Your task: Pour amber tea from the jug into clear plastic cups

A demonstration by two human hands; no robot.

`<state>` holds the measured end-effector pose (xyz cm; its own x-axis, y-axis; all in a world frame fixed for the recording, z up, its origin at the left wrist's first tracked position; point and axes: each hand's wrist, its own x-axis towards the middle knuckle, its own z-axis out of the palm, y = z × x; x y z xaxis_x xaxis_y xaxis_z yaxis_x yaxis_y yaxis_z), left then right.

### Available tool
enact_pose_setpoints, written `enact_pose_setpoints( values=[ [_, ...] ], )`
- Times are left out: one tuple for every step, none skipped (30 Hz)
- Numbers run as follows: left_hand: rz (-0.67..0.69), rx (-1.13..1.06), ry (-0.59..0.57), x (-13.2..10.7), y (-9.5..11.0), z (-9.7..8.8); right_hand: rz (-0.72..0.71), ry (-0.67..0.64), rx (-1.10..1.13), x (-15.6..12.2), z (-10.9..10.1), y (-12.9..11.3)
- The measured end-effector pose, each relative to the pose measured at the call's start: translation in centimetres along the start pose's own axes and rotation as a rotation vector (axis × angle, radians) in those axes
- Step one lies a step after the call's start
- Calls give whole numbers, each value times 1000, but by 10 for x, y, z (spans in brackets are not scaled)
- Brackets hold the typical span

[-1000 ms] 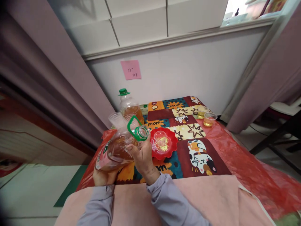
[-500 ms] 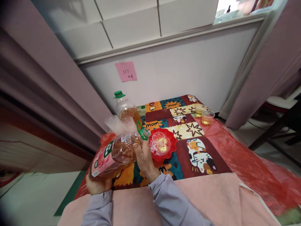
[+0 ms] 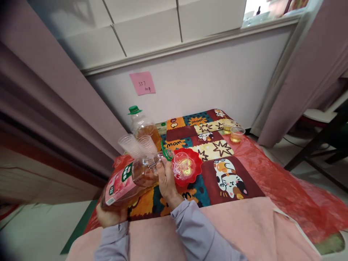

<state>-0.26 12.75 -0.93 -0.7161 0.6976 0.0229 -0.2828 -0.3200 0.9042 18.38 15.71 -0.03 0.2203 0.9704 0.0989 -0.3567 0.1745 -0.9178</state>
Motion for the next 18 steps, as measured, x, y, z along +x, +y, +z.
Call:
enact_pose_setpoints(
  values=[
    [-10, -17, 20, 1, 0, 1, 9, 7, -2, 0, 0, 0],
    [-18, -32, 34, 1, 0, 1, 20, 12, -1, 0, -1, 1],
    [-20, -41, 40, 1, -1, 3, 33, 16, 2, 0, -1, 2],
    [-17, -46, 42, 1, -1, 4, 49, 21, 9, 0, -1, 2],
    [-10, -51, 43, 1, -1, 5, 68, 27, 17, 0, -2, 3],
    [-2, -55, 46, 0, -1, 6, 87, 33, 24, 0, -2, 3],
    [6, -57, 49, 0, -1, 6, 103, 37, 30, 0, -2, 4],
    [9, -59, 52, 0, -1, 6, 113, 40, 35, 0, -2, 4],
    [7, -62, 55, 1, -1, 5, 117, 42, 39, 0, -2, 5],
    [3, -66, 52, 1, -1, 5, 116, 45, 41, 0, -2, 5],
    [2, -68, 52, 2, -1, 4, 114, 49, 42, 0, -2, 6],
    [1, -68, 49, 2, -1, 4, 113, 55, 43, 0, -2, 6],
    [5, -67, 51, 2, 0, 3, 112, 60, 43, 0, -2, 7],
    [13, -66, 55, 2, 0, 4, 112, 63, 44, 0, -2, 7],
    [21, -63, 58, 2, 1, 4, 110, 62, 46, 0, -2, 8],
    [23, -61, 65, 1, 2, 5, 107, 59, 49, 0, -2, 8],
    [20, -60, 74, 0, 3, 6, 104, 56, 53, -1, -2, 9],
    [15, -59, 81, -1, 4, 7, 101, 52, 57, -1, -2, 9]
  ],
)
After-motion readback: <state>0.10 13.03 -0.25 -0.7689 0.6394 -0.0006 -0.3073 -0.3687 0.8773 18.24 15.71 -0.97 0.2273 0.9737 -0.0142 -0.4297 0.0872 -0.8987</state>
